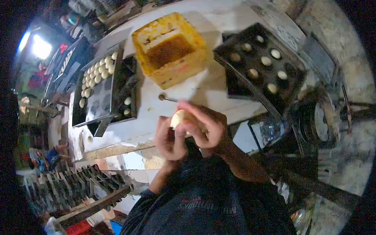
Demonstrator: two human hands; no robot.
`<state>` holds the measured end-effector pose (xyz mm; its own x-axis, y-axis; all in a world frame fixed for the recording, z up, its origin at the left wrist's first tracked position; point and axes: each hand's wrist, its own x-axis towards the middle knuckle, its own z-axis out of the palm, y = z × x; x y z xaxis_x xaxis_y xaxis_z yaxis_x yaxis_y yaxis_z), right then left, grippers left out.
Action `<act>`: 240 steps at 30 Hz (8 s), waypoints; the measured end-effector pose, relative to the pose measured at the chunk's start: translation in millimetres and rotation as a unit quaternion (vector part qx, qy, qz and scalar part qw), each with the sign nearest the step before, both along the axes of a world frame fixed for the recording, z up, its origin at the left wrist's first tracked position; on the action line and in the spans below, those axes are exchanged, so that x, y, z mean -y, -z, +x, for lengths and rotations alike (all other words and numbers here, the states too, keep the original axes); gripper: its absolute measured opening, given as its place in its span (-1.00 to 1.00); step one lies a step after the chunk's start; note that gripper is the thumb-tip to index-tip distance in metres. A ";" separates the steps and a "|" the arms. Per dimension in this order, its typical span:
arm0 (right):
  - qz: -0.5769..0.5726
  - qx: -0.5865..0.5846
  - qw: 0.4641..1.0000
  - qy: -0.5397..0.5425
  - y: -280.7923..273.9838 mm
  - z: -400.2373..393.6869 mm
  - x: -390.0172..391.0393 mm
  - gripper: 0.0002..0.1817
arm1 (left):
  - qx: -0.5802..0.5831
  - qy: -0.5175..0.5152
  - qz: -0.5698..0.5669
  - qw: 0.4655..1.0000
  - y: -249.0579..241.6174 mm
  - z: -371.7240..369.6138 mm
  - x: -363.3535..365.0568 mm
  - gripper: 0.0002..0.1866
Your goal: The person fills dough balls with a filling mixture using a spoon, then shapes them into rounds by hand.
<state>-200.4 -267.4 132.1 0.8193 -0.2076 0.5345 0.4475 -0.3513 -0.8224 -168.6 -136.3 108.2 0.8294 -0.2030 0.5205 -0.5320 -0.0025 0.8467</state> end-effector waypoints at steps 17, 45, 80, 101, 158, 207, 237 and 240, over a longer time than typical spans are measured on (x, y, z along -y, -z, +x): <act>0.007 -0.103 0.995 -0.015 85.4 61.4 -9.0 -0.64 | -0.526 0.103 -0.114 0.837 61.8 1.9 -17.1 -0.66; -0.591 -0.353 0.694 -0.208 103.7 368.2 99.3 -0.73 | -0.625 0.088 -0.264 0.729 120.0 208.6 -129.8 -0.43; -0.408 -0.136 0.900 -0.073 114.1 168.3 -18.9 -0.36 | -0.548 0.020 -0.369 0.750 45.2 186.6 -95.5 -0.50; 0.397 -0.203 0.893 -0.062 85.8 62.8 -7.7 -0.80 | -0.367 -0.029 -0.286 0.885 64.1 27.8 16.1 -0.42; -0.202 -0.099 0.962 0.155 -5.9 0.8 263.2 -0.69 | -0.170 0.249 -0.012 0.953 80.8 70.7 296.3 -0.86; -0.379 -0.093 0.672 -0.629 160.6 79.7 -481.9 -0.56 | -0.152 -0.559 -0.221 0.785 108.0 -171.5 -499.2 -0.67; -0.205 -0.590 0.696 -0.355 714.1 -6.5 -1465.7 -0.45 | 0.152 -0.938 0.287 0.120 206.4 -146.4 -1239.2 -0.18; -0.290 -0.505 0.690 -0.430 626.0 33.7 -1451.4 -0.45 | 0.166 -0.946 0.259 0.104 181.4 -123.1 -1227.9 -0.16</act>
